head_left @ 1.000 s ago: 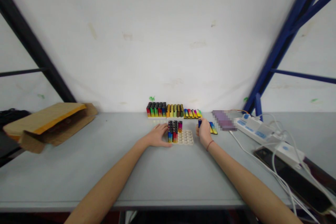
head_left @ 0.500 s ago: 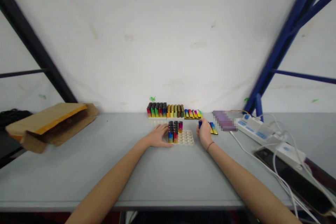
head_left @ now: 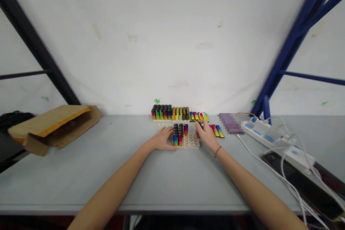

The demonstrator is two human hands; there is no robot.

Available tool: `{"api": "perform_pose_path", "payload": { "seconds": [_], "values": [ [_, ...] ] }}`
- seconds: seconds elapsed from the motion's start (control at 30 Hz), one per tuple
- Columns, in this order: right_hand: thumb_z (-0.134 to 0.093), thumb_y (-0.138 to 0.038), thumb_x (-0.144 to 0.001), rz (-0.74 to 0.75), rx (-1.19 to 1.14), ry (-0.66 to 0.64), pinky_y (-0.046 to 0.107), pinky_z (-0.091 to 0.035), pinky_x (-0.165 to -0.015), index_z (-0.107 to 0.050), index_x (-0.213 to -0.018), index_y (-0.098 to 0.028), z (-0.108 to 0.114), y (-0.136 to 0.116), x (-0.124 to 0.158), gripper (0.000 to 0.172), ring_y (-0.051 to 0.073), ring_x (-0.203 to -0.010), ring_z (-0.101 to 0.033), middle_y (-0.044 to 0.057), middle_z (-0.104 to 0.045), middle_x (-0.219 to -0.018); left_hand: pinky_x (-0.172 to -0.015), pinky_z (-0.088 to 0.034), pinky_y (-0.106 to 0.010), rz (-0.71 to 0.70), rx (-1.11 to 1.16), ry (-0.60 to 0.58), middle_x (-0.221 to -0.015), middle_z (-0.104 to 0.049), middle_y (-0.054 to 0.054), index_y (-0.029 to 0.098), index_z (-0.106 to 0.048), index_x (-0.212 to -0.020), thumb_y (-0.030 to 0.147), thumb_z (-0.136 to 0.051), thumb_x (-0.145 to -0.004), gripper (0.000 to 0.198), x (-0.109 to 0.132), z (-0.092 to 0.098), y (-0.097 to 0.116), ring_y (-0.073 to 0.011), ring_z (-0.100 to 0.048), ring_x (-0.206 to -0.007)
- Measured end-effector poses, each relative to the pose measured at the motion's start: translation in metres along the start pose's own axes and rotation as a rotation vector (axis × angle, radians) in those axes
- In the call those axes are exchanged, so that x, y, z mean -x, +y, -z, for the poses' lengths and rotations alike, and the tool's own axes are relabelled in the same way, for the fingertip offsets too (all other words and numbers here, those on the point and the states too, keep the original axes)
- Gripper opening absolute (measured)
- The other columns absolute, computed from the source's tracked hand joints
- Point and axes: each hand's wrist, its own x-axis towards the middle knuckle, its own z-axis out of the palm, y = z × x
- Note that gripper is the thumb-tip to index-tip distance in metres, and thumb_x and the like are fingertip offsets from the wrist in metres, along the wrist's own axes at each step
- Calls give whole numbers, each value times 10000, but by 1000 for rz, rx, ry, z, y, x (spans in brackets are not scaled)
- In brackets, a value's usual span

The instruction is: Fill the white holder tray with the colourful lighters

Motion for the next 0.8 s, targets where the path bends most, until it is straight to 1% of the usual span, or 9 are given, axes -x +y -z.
{"api": "perform_pose_path", "payload": {
  "seconds": [0.1, 0.13, 0.2, 0.33, 0.43, 0.6, 0.67, 0.8],
  "values": [
    [-510, -479, -863, 141, 44, -53, 301, -467, -647, -553, -885, -205, 4, -12, 2, 278, 200, -725, -608, 35, -635, -775, -1194, -127, -515, 5, -6, -10, -1550, -325, -165, 144, -368, -1454, 688, -676, -684, 992, 0, 1, 1, -379, -278, -1426],
    [-530, -466, -854, 176, 49, -63, 299, -472, -666, -578, -899, -196, 4, -14, 3, 277, 197, -757, -610, 48, -649, -836, -1194, -125, -515, 7, -9, -12, -1549, -325, -168, 140, -368, -1453, 687, -674, -686, 990, 0, 1, 2, -377, -278, -1426],
    [-544, -444, -852, 195, 27, -92, 291, -480, -673, -605, -953, -187, 4, -17, 3, 283, 183, -752, -614, 58, -665, -898, -1192, -124, -518, 11, -10, -11, -1544, -331, -179, 131, -368, -1451, 681, -674, -689, 988, -1, 0, 2, -378, -280, -1425],
    [-538, -418, -867, 193, 2, -140, 284, -492, -658, -606, -974, -183, 1, -14, 5, 268, 168, -699, -632, 51, -685, -875, -1188, -134, -524, -3, -4, 4, -1534, -346, -187, 129, -381, -1442, 680, -683, -683, 986, -2, -1, 1, -391, -292, -1416],
    [-551, -376, -874, 263, 66, -148, 283, -504, -668, -619, -970, -185, -2, -12, 8, 225, 162, -691, -640, 54, -699, -894, -1185, -143, -519, -15, -7, 12, -1527, -358, -186, 135, -388, -1437, 678, -687, -684, 975, -2, -2, 0, -381, -304, -1413],
    [-572, -318, -895, 385, 215, -73, 265, -502, -652, -626, -946, -193, -3, -14, 12, 146, 148, -652, -622, 42, -689, -858, -1187, -140, -518, -6, -12, 6, -1534, -347, -180, 140, -382, -1442, 693, -677, -687, 981, -1, -3, -1, -379, -292, -1418],
    [-558, -305, -912, 425, 271, -60, 270, -502, -670, -633, -945, -197, -2, -14, 13, 135, 155, -673, -626, 44, -686, -856, -1188, -134, -516, -6, -10, 1, -1538, -339, -180, 138, -377, -1445, 693, -675, -689, 983, -1, -2, -1, -378, -286, -1421],
    [-540, -275, -934, 507, 364, -89, 285, -504, -726, -656, -980, -202, -1, -12, 12, 145, 180, -759, -644, 59, -693, -888, -1189, -133, -508, -16, -7, 6, -1533, -347, -183, 143, -373, -1447, 688, -675, -694, 977, -1, -2, -1, -363, -294, -1421]
  ]
}}
